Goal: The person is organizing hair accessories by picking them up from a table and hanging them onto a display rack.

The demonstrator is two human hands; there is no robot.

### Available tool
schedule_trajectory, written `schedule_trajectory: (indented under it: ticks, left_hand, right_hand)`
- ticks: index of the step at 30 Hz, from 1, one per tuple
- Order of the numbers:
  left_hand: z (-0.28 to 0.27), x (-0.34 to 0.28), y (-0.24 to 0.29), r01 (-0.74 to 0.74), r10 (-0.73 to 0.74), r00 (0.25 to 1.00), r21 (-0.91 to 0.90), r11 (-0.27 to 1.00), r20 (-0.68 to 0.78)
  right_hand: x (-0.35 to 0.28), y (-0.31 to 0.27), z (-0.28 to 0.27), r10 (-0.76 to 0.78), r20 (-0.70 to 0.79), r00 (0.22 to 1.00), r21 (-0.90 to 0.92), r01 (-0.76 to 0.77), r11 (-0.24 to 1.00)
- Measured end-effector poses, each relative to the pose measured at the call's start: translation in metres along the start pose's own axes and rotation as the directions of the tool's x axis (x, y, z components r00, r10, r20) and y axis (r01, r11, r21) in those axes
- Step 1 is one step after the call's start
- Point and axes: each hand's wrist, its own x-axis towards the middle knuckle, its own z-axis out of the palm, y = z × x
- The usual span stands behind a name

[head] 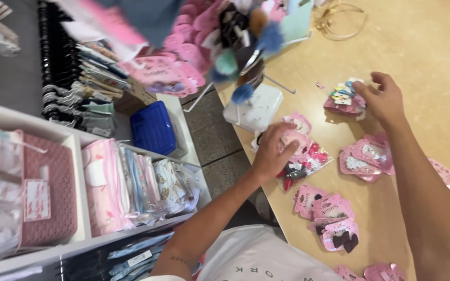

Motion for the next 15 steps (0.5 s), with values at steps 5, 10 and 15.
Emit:
schedule_trajectory:
  ticks: [5, 10, 15]
  left_hand:
    - [-0.020, -0.039, 0.032, 0.149, -0.131, 0.984, -0.153, 0.977, 0.121]
    - [-0.017, -0.064, 0.100, 0.325, -0.110, 0.941, -0.767, 0.553, 0.319]
    - [-0.052, -0.085, 0.199, 0.495, 0.146, 0.838, -0.845, 0.201, 0.526]
  right_hand:
    - [-0.027, -0.041, -0.005, -0.271, -0.270, 0.924, 0.003, 0.283, 0.959]
    - [-0.111, -0.141, 0.012, -0.333, -0.297, 0.895, 0.451, 0.439, 0.778]
    - [-0.191, -0.195, 0.050, -0.287, -0.056, 0.956, 0.715, 0.239, 0.657]
